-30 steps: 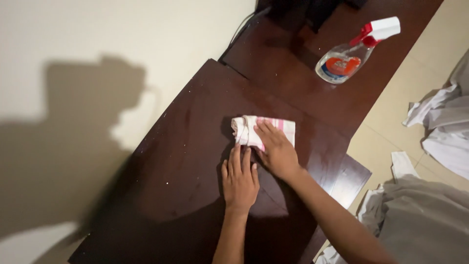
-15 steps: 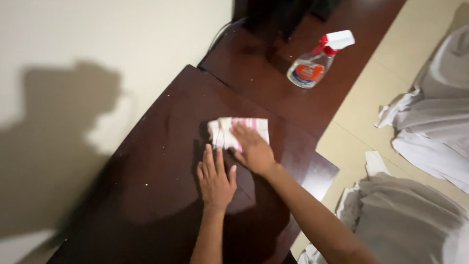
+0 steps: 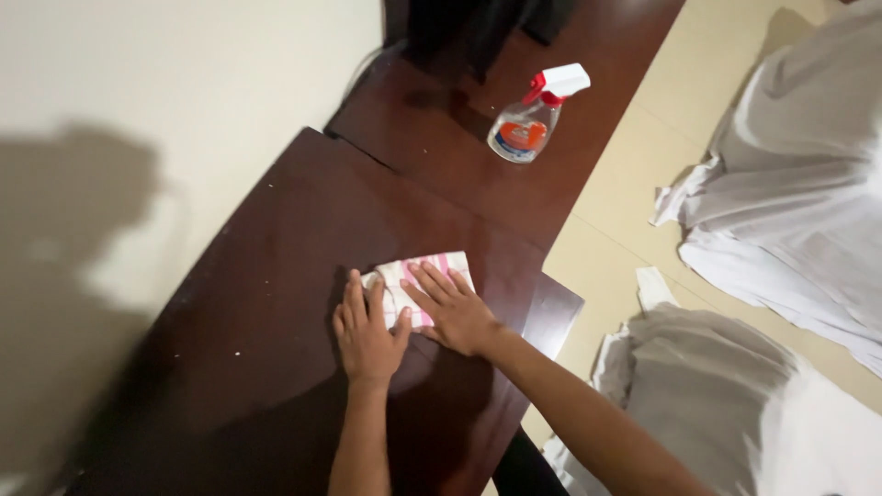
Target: The person cleans a dark wooden TV stand using a spray bottle and a striped cloth. They wipe the surface thoroughly, moving the spray bottle aside to reach different areas. Later, they pick up a wooden tray and a tissue box from a nearby bed and place them on the cleaned stand.
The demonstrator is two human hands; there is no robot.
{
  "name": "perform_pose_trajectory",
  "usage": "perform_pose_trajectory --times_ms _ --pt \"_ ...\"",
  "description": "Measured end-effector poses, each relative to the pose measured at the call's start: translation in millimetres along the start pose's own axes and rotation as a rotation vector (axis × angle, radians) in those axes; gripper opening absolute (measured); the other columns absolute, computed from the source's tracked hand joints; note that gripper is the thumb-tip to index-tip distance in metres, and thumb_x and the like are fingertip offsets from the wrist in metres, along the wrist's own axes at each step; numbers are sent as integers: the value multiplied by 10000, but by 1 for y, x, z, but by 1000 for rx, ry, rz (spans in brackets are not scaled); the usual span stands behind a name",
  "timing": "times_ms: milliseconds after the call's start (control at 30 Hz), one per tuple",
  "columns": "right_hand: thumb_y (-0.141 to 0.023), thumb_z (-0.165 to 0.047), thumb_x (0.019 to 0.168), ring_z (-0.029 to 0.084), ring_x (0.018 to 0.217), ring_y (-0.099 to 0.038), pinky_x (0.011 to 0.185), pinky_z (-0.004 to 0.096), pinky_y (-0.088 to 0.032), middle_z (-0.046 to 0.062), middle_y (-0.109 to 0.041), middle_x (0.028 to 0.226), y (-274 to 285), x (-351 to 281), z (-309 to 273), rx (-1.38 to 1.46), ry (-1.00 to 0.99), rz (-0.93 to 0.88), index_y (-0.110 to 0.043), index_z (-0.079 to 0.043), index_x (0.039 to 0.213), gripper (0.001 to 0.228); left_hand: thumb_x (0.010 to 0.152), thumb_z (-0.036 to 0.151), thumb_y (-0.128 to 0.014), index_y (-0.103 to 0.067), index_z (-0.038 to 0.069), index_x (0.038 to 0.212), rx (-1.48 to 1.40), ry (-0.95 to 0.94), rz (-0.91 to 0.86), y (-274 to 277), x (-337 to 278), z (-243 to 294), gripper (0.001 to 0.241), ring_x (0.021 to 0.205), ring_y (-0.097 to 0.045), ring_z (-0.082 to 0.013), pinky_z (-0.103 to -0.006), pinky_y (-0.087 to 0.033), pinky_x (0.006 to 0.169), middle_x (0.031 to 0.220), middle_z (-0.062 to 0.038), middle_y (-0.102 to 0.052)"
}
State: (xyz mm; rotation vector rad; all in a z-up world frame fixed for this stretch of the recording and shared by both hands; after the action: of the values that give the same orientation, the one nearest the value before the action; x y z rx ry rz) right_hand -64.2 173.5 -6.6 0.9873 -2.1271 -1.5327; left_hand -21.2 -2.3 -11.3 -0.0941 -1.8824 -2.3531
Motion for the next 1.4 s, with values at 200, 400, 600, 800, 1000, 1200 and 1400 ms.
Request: perform_pose_trajectory --times_ms 200,400,600,800,1000,1200,1400 --pt "-598 -621 897 338 1571 -73 1221 594 -152 150 -88 1706 5 27 15 -27 84 -33 -164 -155 1635 975 987 549 -523 -391 86 1559 -79 31 49 -9 1 -10 747 1473 -380 -385 -585 -341 1156 1642 -232 -285" --pt "-598 -680 870 318 1582 -124 1213 594 -190 136 -153 1712 9 49 32 -88 195 29 -253 -158 1623 979 988 495 -552 -387 43 1576 -135 68 147 8 0 2 760 1468 -403 -424 -587 -364 1135 1646 -262 -324" --pt "-608 -677 852 292 1577 -135 1212 591 -189 118 -180 1702 18 57 27 -109 201 46 -270 -178 1619 976 965 466 -567 -374 47 1568 -183 113 146 13 1 5 759 1478 -392 -397 -576 -346 1156 1644 -242 -332" --pt "-541 -660 870 287 1585 -84 1230 609 -115 112 -123 1719 13 56 20 -127 133 30 -244 -192 1631 941 994 453 -526 -352 79 1597 -97 56 187 2 -3 2 731 1491 -352 -373 -571 -316 1163 1665 -229 -291" --pt "-473 -572 920 294 1591 -16 1225 636 -87 113 -40 1728 17 50 -7 -184 -19 -51 -153 -189 1648 882 1041 437 -452 -379 259 1593 14 54 29 -10 1 0 584 1556 -256 -260 -565 -266 1202 1693 -69 -286" --pt "-502 -454 955 310 1580 21 1226 574 -88 126 13 1723 11 34 -20 -155 -78 -117 -82 -188 1654 858 1021 421 -471 -424 223 1560 -85 77 -9 4 2 1 576 1541 -259 -271 -567 -238 1202 1682 -75 -291" --pt "-591 -437 955 303 1597 -4 1273 493 -114 114 -19 1732 5 0 -34 -132 -99 -120 -92 -198 1647 886 1019 423 -481 -467 188 1532 -86 36 16 8 -16 5 564 1544 -255 -275 -595 -212 1213 1657 -96 -336"
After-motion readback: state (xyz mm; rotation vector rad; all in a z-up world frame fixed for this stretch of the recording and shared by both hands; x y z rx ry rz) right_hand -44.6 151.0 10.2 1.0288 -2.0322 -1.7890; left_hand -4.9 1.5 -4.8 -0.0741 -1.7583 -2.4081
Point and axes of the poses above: each hand's wrist, its own x-axis towards the middle knuckle, its own y-axis out of the back of the hand, z = x × y, the point moved 2 cm from there along x, towards the middle knuckle
